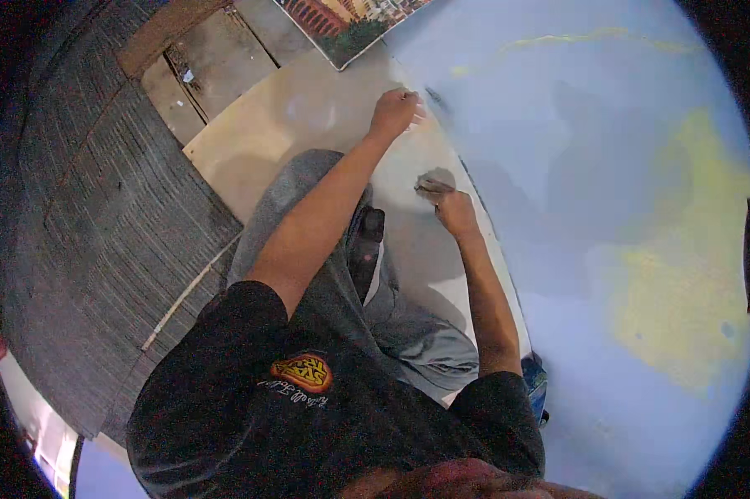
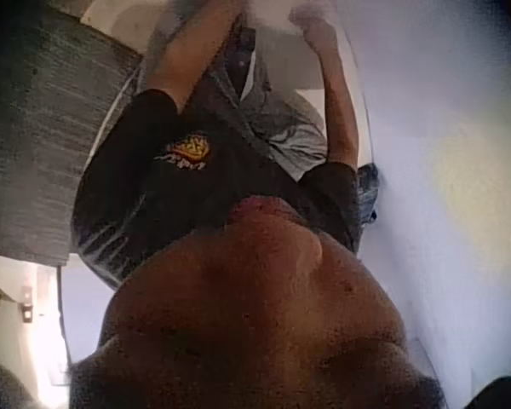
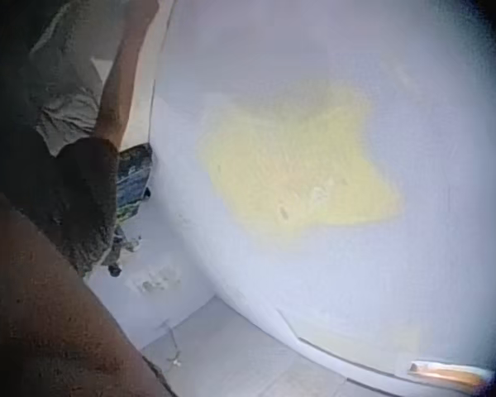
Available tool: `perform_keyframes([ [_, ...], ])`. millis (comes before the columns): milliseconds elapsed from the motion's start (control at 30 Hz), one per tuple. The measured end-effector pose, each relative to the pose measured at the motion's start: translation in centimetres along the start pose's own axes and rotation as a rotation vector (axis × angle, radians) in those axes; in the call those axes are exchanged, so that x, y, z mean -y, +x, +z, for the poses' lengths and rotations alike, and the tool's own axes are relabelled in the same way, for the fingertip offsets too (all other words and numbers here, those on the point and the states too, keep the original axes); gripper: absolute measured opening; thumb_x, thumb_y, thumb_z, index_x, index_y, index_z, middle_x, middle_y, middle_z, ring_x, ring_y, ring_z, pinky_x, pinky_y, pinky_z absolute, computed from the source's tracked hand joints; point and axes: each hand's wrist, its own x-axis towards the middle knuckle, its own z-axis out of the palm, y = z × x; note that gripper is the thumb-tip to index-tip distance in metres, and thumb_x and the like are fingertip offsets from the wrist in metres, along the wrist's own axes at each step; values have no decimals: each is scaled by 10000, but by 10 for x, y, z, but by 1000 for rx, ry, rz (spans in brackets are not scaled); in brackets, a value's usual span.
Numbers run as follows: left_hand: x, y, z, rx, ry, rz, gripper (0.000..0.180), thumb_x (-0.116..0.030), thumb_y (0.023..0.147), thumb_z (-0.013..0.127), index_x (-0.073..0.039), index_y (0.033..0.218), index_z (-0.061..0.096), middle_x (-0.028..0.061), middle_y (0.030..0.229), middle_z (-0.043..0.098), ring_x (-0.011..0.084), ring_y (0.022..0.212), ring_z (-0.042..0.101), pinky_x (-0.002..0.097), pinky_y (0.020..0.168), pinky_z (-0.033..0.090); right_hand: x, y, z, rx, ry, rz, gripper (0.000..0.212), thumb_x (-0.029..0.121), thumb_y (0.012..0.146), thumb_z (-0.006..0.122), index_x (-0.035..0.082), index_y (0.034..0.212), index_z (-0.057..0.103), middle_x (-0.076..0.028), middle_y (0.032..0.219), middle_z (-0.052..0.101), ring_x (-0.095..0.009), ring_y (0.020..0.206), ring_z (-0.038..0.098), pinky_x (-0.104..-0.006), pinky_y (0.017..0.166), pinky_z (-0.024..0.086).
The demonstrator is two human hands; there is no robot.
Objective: The person sands a wall with a sanding block while sitting on the floor.
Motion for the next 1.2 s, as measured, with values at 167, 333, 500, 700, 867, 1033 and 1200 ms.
perform_keyframes([
  [167, -1, -1, 0, 23, 27, 16, 294, -253, 902, 494, 0, 914, 642, 123, 776, 707, 185, 658, 696, 306, 511, 511, 30, 19, 17, -135, -23, -102, 476, -42, 718, 541, 196, 1096, 705, 20, 1257, 623, -198, 1139, 598, -342, 886, 526],
  [333, -1, 0, -4, -28, 36, -26, 266, -224, 895, 505, 8, 910, 635, 119, 762, 704, 185, 657, 696, 309, 518, 515, 29, 12, 16, -159, 74, -276, 472, -19, 729, 511, 148, 1135, 685, 4, 1289, 603, -193, 1204, 560, -336, 942, 491],
  [500, 2, 0, 3, 28, 9, -11, 262, -231, 895, 517, 1, 941, 629, 115, 780, 707, 186, 643, 688, 310, 519, 512, -12, -24, 10, 16, -65, -77, 451, 22, 763, 516, 163, 1163, 672, 1, 1299, 598, -177, 1250, 524, -353, 967, 466],
  [700, 11, 4, 5, 85, -8, 17, 282, -277, 917, 522, -19, 944, 635, 116, 808, 706, 172, 634, 672, 311, 509, 501, 9, -36, 44, -108, -15, -138, 358, 148, 832, 531, 185, 1166, 655, 19, 1308, 585, -195, 1243, 520, -415, 1054, 386],
  [867, 11, 5, 3, 44, 78, -42, 287, -283, 929, 511, -24, 948, 633, 104, 808, 705, 170, 644, 673, 307, 496, 501, 30, -42, 44, -103, -98, -405, 311, 234, 823, 578, 181, 1117, 667, 42, 1311, 580, -199, 1259, 505, -408, 1061, 374],
  [1033, 11, 1, 6, 89, 73, -16, 283, -292, 927, 512, -37, 949, 633, 97, 815, 706, 175, 657, 679, 304, 497, 500, 11, -78, 25, -197, -94, -130, 323, 71, 825, 546, 174, 1103, 674, -18, 1209, 650, -188, 1161, 592, -388, 917, 470],
  [1200, 18, 5, 3, 176, -34, -55, 297, -300, 932, 482, -45, 968, 630, 104, 834, 708, 184, 682, 684, 325, 522, 514, 17, -150, 37, -245, 98, 569, 210, 130, 896, 538, 92, 1044, 683, -185, 914, 687, -355, 865, 670, -398, 709, 540],
])
